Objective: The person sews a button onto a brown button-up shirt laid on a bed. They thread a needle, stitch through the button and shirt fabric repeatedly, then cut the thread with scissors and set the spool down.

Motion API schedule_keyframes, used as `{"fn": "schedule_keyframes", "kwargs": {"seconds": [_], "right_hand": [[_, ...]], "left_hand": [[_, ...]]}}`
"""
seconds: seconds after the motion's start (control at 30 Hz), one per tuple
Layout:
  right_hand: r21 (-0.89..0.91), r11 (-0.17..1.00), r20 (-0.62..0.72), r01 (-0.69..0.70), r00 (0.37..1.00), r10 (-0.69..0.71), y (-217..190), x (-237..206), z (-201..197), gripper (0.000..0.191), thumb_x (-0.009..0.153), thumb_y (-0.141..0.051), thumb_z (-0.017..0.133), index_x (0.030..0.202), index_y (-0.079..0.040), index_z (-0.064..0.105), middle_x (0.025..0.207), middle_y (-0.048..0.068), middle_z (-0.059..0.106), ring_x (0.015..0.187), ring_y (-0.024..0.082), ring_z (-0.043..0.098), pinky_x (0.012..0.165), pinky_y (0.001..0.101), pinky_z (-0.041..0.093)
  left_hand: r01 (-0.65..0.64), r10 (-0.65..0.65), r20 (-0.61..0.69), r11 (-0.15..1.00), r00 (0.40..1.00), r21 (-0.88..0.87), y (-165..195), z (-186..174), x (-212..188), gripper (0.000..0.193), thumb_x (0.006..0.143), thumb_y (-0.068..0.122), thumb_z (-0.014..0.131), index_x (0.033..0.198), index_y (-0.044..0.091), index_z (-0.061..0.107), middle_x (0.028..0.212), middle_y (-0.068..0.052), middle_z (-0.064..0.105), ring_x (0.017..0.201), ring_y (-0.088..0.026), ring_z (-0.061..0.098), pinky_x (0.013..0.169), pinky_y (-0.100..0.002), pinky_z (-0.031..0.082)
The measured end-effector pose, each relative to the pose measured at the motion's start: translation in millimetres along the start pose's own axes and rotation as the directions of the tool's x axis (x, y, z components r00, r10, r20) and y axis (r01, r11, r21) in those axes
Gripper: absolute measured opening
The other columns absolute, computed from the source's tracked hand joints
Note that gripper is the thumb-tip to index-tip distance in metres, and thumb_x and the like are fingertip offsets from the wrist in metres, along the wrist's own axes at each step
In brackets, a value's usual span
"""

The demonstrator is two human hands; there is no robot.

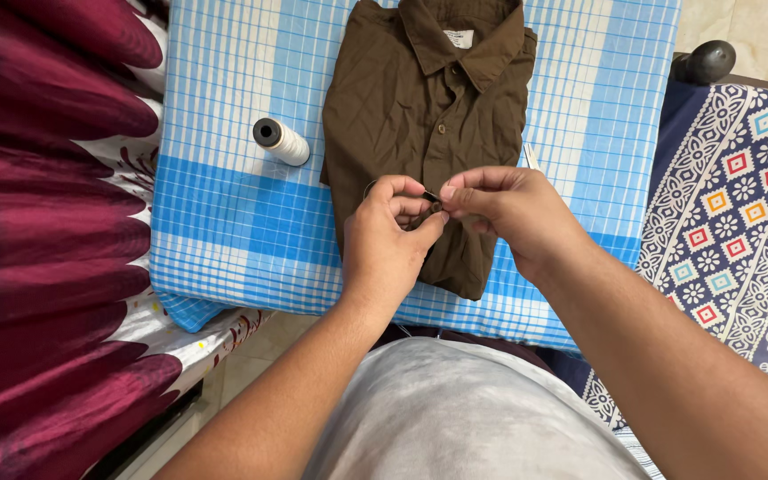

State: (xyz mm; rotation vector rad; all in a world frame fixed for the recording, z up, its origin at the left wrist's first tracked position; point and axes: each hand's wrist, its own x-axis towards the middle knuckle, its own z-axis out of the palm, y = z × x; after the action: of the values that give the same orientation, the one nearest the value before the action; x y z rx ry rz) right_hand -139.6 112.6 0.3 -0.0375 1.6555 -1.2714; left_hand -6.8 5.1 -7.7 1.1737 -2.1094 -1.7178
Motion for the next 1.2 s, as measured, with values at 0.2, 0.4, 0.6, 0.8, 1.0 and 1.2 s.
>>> {"fn": "schedule_keyframes", "kwargs": {"seconds": [0.2, 0.4, 0.6, 0.8, 1.0, 1.2], "right_hand": [[0.103, 0.993, -0.049, 0.049, 0.998, -0.044, -15.1, 9.8, -2.8, 0.004, 0.092, -0.011, 0.072, 0.096, -0.009, 0.071, 0.094, 0.002, 0.073, 0.089, 0.013, 0.070, 0.074, 0.0255, 0.052], [0.393, 0.898, -0.083, 0.195, 0.981, -0.177, -22.7, 9.8, -3.5, 0.005, 0.100, -0.013, 0.065, 0.102, -0.010, 0.062, 0.101, 0.005, 0.071, 0.097, 0.018, 0.074, 0.087, 0.0320, 0.063], [0.368, 0.901, -0.024, 0.228, 0.971, -0.236, -20.4, 1.0, -10.7, 0.005, 0.101, -0.012, 0.065, 0.105, -0.011, 0.063, 0.098, 0.004, 0.070, 0.090, 0.015, 0.072, 0.073, 0.0283, 0.060], [-0.201, 0.977, 0.152, 0.068, 0.988, -0.038, -3.3, -13.5, 6.4, 0.010, 0.095, -0.015, 0.069, 0.101, -0.007, 0.070, 0.088, 0.005, 0.073, 0.080, 0.012, 0.074, 0.064, 0.0253, 0.058], [-0.374, 0.927, 0.196, 0.018, 0.979, 0.060, -6.5, -16.4, 1.3, 0.009, 0.094, -0.013, 0.066, 0.099, -0.006, 0.068, 0.087, 0.005, 0.075, 0.075, 0.014, 0.075, 0.060, 0.0250, 0.056], [-0.033, 0.993, 0.122, 0.111, 0.987, -0.106, 2.7, -20.6, 15.7, 0.010, 0.095, -0.016, 0.066, 0.101, -0.007, 0.065, 0.090, 0.002, 0.075, 0.083, 0.011, 0.075, 0.067, 0.0240, 0.059]], "left_hand": [[-0.004, 0.004, -0.006, 1.000, 1.000, 0.001, -2.3, 3.7, -1.1, 0.032, 0.081, 0.013, 0.081, 0.105, 0.006, 0.060, 0.090, -0.004, 0.079, 0.079, -0.011, 0.076, 0.070, -0.026, 0.060], [-0.056, 0.057, 0.004, 0.993, 0.998, -0.101, -9.7, 2.8, 2.6, 0.033, 0.081, 0.009, 0.082, 0.100, 0.004, 0.056, 0.089, -0.006, 0.078, 0.082, -0.009, 0.075, 0.075, -0.024, 0.060], [-0.013, 0.014, 0.006, 0.990, 1.000, -0.141, -8.9, 1.9, 6.4, 0.034, 0.080, 0.010, 0.084, 0.099, 0.005, 0.056, 0.089, -0.006, 0.078, 0.081, -0.009, 0.073, 0.074, -0.025, 0.060], [0.035, -0.025, 0.070, 0.987, 0.997, -0.155, -20.2, -2.6, 7.8, 0.036, 0.084, 0.009, 0.080, 0.112, 0.005, 0.058, 0.093, -0.007, 0.080, 0.085, -0.010, 0.076, 0.074, -0.025, 0.060], [0.077, -0.040, 0.100, 0.910, 0.994, -0.407, -34.1, -4.1, 15.6, 0.030, 0.086, -0.001, 0.077, 0.113, -0.002, 0.063, 0.103, -0.014, 0.079, 0.093, -0.014, 0.074, 0.079, -0.024, 0.060], [0.112, -0.051, 0.169, 0.921, 0.984, -0.372, -31.6, -11.2, 22.6, 0.029, 0.084, 0.001, 0.077, 0.110, 0.001, 0.064, 0.095, -0.010, 0.076, 0.086, -0.011, 0.073, 0.074, -0.024, 0.059]]}}
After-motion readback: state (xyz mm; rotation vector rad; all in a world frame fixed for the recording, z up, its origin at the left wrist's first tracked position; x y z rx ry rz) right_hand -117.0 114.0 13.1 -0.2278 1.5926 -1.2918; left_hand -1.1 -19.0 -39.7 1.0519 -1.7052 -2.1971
